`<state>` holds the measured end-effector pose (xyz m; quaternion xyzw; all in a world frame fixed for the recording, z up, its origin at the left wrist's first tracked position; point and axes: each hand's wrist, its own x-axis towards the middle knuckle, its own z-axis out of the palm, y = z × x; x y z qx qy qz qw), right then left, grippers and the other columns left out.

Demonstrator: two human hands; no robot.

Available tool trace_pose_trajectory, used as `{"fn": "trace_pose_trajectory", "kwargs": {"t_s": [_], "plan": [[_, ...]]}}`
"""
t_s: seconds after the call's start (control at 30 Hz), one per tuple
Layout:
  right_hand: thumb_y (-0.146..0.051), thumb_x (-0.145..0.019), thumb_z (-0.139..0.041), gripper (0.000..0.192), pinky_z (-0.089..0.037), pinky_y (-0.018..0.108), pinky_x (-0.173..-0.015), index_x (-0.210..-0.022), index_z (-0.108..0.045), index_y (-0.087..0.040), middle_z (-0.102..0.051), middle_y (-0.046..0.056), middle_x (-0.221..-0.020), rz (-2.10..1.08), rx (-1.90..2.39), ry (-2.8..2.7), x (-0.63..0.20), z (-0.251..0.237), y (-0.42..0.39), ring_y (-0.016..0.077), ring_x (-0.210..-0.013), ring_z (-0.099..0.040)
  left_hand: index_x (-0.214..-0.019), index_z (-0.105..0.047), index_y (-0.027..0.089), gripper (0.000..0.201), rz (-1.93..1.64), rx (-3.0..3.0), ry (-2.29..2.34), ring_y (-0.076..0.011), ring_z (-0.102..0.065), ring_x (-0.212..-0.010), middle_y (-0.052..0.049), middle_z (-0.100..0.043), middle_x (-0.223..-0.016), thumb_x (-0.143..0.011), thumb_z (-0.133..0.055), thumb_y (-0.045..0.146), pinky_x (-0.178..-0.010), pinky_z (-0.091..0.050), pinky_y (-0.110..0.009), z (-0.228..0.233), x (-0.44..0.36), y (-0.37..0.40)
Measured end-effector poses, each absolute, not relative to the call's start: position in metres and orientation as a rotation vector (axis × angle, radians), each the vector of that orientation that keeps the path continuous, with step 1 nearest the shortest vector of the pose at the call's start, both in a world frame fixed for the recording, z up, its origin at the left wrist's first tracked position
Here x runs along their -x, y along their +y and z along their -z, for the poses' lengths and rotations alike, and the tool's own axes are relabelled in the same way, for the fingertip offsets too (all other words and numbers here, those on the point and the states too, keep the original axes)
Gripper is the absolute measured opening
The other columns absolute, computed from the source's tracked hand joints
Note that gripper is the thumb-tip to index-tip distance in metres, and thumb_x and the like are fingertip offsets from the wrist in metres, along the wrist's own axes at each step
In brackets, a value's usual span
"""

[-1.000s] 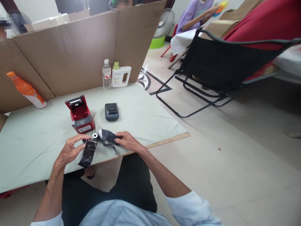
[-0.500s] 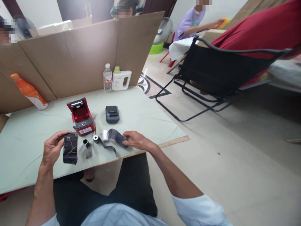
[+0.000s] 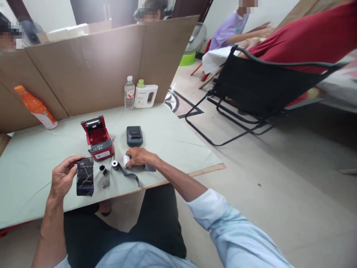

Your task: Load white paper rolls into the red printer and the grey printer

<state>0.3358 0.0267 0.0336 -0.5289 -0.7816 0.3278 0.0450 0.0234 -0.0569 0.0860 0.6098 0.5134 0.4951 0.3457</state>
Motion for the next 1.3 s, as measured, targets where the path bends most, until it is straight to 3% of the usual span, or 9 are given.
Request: {"fn": "trace_pose_trajectory", "kwargs": {"t_s": [0.13, 0.37, 0.53, 0.6, 0.77, 0.83, 0.97, 1.13, 1.3], "plan": [[-0.029, -0.070, -0.083, 0.031, -0.039, 0.028, -0.069, -0.098, -0.070, -0.022, -0.074, 0.006, -0.098, -0.906, 1.558, -2.311, -0.338, -0.026, 0.013, 0.0238, -0.088, -0.065, -0.106, -0.080, 0.017, 0.030, -1.295, -1.558, 1.359, -0.0276, -0.074, -0.109, -0.012, -0.079, -0.113, -0.084, -0.077, 0.037, -0.103, -0.060, -0.042, -0.078, -0.016, -0.059], [-0.021, -0.086, -0.070, 0.035, -0.041, 0.030, -0.080, -0.119, -0.059, -0.022, -0.068, 0.007, -0.118, -0.651, 1.437, -2.245, -0.322, 0.000, -0.017, 0.0232, -0.099, -0.066, -0.108, -0.079, 0.017, 0.032, -1.315, -1.519, 1.346, -0.0275, -0.075, -0.107, -0.012, -0.079, -0.113, -0.085, -0.077, 0.039, -0.101, -0.061, -0.042, -0.070, -0.017, -0.060], [-0.023, -0.084, -0.077, 0.069, -0.045, 0.032, -0.086, -0.146, -0.047, -0.022, -0.066, 0.010, -0.130, -0.711, 1.420, -2.255, -0.326, 0.003, -0.027, 0.0244, -0.105, -0.067, -0.107, -0.079, 0.017, 0.033, -1.305, -1.519, 1.362, -0.0275, -0.075, -0.106, -0.012, -0.079, -0.112, -0.084, -0.078, 0.041, -0.099, -0.062, -0.040, -0.072, -0.015, -0.063], [-0.027, -0.087, -0.076, 0.072, -0.046, 0.033, -0.087, -0.151, -0.043, -0.023, -0.065, 0.010, -0.133, -0.726, 1.398, -2.243, -0.331, -0.002, -0.027, 0.0230, -0.103, -0.068, -0.106, -0.079, 0.017, 0.033, -1.315, -1.520, 1.377, -0.0266, -0.075, -0.105, -0.012, -0.079, -0.111, -0.084, -0.078, 0.041, -0.098, -0.062, -0.039, -0.072, -0.015, -0.063], [-0.031, -0.098, -0.066, 0.031, -0.043, 0.031, -0.080, -0.128, -0.063, -0.023, -0.069, 0.009, -0.121, -0.625, 1.522, -2.325, -0.328, -0.012, -0.034, 0.0226, -0.096, -0.067, -0.107, -0.079, 0.016, 0.032, -1.339, -1.518, 1.368, -0.0263, -0.075, -0.106, -0.012, -0.079, -0.112, -0.085, -0.078, 0.040, -0.100, -0.061, -0.040, -0.072, -0.016, -0.062], [-0.028, -0.099, -0.064, 0.024, -0.042, 0.030, -0.079, -0.122, -0.065, -0.023, -0.070, 0.009, -0.117, -0.604, 1.558, -2.345, -0.322, -0.011, -0.040, 0.0230, -0.098, -0.067, -0.108, -0.078, 0.016, 0.033, -1.334, -1.524, 1.350, -0.0269, -0.075, -0.107, -0.012, -0.079, -0.113, -0.085, -0.078, 0.040, -0.101, -0.061, -0.040, -0.073, -0.017, -0.062], [-0.031, -0.098, -0.065, 0.025, -0.043, 0.030, -0.080, -0.121, -0.065, -0.023, -0.069, 0.008, -0.115, -0.661, 1.504, -2.294, -0.322, -0.009, -0.044, 0.0223, -0.098, -0.066, -0.108, -0.078, 0.016, 0.035, -1.348, -1.506, 1.327, -0.0284, -0.075, -0.109, -0.013, -0.078, -0.115, -0.084, -0.080, 0.042, -0.101, -0.061, -0.043, -0.075, -0.016, -0.061], [-0.037, -0.094, -0.068, 0.038, -0.050, 0.035, -0.086, -0.129, -0.064, -0.021, -0.069, 0.011, -0.119, -0.754, 1.352, -2.014, -0.326, -0.027, -0.033, 0.0217, -0.095, -0.068, -0.107, -0.077, 0.015, 0.037, -1.331, -1.503, 1.263, -0.0279, -0.076, -0.105, -0.014, -0.079, -0.113, -0.080, -0.083, 0.039, -0.099, -0.062, -0.043, -0.073, -0.020, -0.052], [-0.047, -0.089, -0.071, 0.046, -0.057, 0.036, -0.090, -0.125, -0.065, -0.020, -0.074, 0.011, -0.118, -1.448, 0.942, -1.556, -0.285, -0.049, -0.035, 0.0236, -0.106, -0.071, -0.105, -0.076, 0.014, 0.030, -1.288, -1.609, 1.193, -0.0256, -0.076, -0.102, -0.013, -0.079, -0.109, -0.081, -0.078, 0.032, -0.098, -0.062, -0.042, -0.069, -0.040, -0.027]]}}
